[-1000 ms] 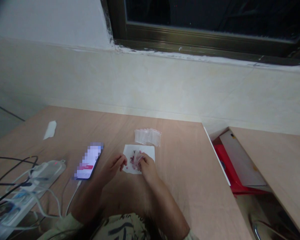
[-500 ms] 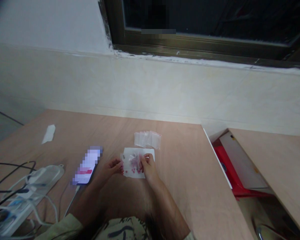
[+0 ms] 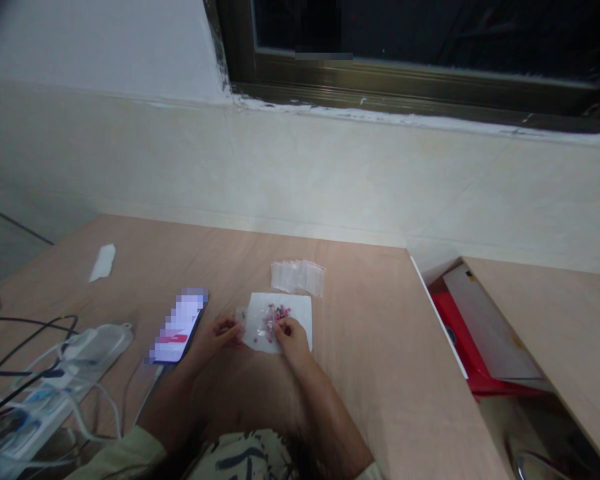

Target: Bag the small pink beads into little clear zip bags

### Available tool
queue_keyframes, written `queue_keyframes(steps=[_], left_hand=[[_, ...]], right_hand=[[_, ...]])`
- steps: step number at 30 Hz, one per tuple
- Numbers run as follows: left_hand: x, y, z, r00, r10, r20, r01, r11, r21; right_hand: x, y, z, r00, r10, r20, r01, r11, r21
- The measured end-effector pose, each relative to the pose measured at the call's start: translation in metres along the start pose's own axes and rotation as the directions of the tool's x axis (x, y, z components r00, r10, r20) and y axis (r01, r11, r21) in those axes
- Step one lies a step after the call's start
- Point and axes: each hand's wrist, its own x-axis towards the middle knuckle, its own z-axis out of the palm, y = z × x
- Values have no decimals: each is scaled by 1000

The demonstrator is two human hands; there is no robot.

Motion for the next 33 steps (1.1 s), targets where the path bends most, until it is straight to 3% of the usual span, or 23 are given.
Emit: queue_keyframes(steps=[6,11,27,33], left_hand=[[2,4,-2,998,-11,60,12,1000,-7],[8,-1,-3,999,16,37,-17,1000,9],[3,24,13,989,139,54,-145,979,140],[5,19,16,982,175,69,-184,969,165]], right_hand=[[4,5,-2,998,61,23,-62,997,52],[4,5,-4,996,91,19,-93,992,80],[7,7,-6,994,105,31,-109,978,180],[9,13,-4,995,103,3,-101,976,193]])
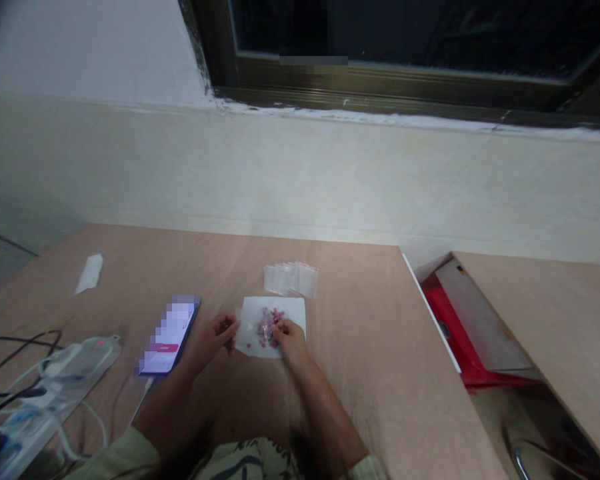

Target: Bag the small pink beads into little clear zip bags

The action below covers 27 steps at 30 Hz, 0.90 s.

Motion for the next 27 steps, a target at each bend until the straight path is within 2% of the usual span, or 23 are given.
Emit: queue_keyframes(steps=[5,12,18,27], left_hand=[[-2,-5,4,1000,-4,-21,3,998,-57],[-7,2,14,989,-113,98,117,992,-43],[-4,6,7,1000,-14,24,12,995,100],[-12,16,12,999,49,0,-48,981,188]], right_hand=[[-1,-1,0,1000,-14,-14,14,1000,-7],[-5,-6,0,1000,-3,-11,2,1000,-17],[-3,-4,0,1000,18,-15,-18,1000,-16],[-1,-5,0,996,47,-76,-49,998,-29]])
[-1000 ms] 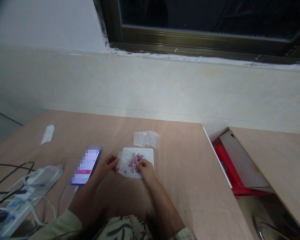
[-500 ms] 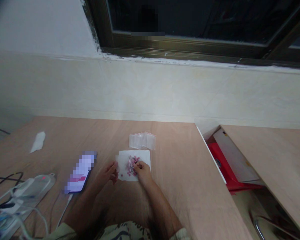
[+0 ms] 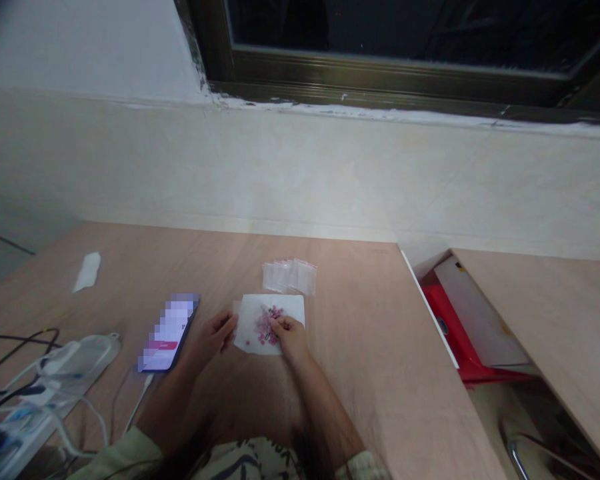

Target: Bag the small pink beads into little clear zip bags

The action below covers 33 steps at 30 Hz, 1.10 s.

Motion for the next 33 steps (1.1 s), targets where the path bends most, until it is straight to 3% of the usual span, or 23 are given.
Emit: queue_keyframes(steps=[15,19,23,25,29,33], left_hand=[[1,19,0,999,40,33,-40,999,-3],[-5,14,1,998,43,36,-41,998,-55],[-8,-2,-1,986,17,163,-9,999,-51],[-4,-9,-3,989,-1,150,9,999,-49],[9,0,-4,999,40,-17,-41,998,-36],[23,28,5,969,205,136,-222,968,122]], right_hand=[[-1,-6,-2,999,19,41,-20,999,26],[-10,-18,-2,997,-76,-7,76,987,141],[-20,-37,-9,985,-173,-19,173,960,218],[-23,-46,-16,973,-225,-53,230,963,138],[-26,-60,-26,929,-368,-47,357,920,-162],[-24,-71,-25,892,-451,20,440,859,-262]])
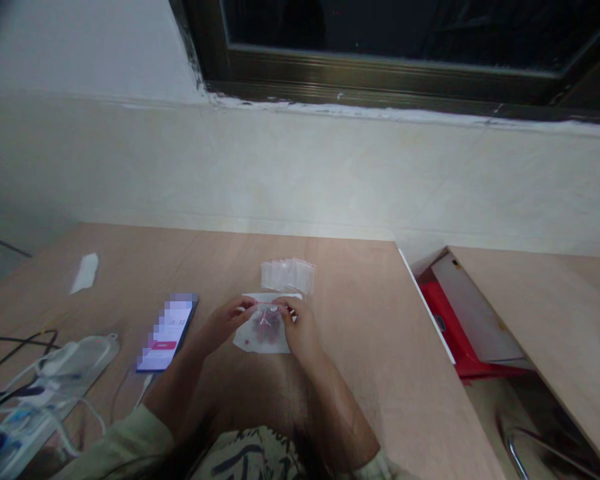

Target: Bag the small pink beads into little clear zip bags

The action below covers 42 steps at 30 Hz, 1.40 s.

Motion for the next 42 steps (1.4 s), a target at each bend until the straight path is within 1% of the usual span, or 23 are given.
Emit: queue_keyframes(steps=[2,4,7,10,13,15,16,19,21,23,26,28,31,34,36,38,40,42], left_hand=[[8,8,1,999,34,0,-34,997,70],[13,12,0,999,44,-4,-43,994,96],[14,11,-5,998,58,-4,-58,991,119],[11,9,-8,995,93,-20,-88,979,186],[7,10,-9,991,134,-23,-126,965,230],[5,12,-8,988,150,-33,-139,964,225],[5,13,-8,987,155,-42,-142,966,217],[4,14,-7,983,168,-71,-151,967,203],[5,14,-6,983,166,-72,-148,967,208],[5,13,-5,987,155,-36,-146,970,195],[7,10,-4,990,133,38,-137,982,133],[9,8,-4,991,120,62,-126,986,107],[11,7,-2,990,131,54,-136,984,113],[9,9,2,983,184,18,-185,972,146],[6,9,6,979,206,11,-205,965,163],[3,7,8,981,191,27,-193,970,148],[1,4,7,988,149,41,-153,982,108],[1,1,5,994,110,28,-112,990,86]], right_hand=[[5,-3,1,999,22,-35,-20,999,31],[9,-3,1,993,99,-62,-92,990,103],[12,1,-2,982,185,-33,-177,971,161],[11,3,-3,984,179,-8,-177,976,126],[6,2,-2,986,159,-48,-156,985,70],[4,1,0,988,133,-72,-130,990,50],[4,1,1,991,120,-62,-117,992,57],[4,1,4,995,100,20,-102,987,128],[5,3,5,994,102,31,-105,982,160],[6,4,6,995,96,-5,-94,983,157],[9,4,4,996,73,-41,-68,990,120],[10,2,3,998,52,-37,-49,994,94],[10,-1,4,999,39,11,-40,994,103],[7,0,10,992,93,82,-107,975,195],[4,3,13,985,144,98,-164,955,248],[2,6,15,980,184,79,-199,941,272],[1,7,15,977,209,51,-215,938,274],[2,6,13,973,227,32,-227,935,272]])
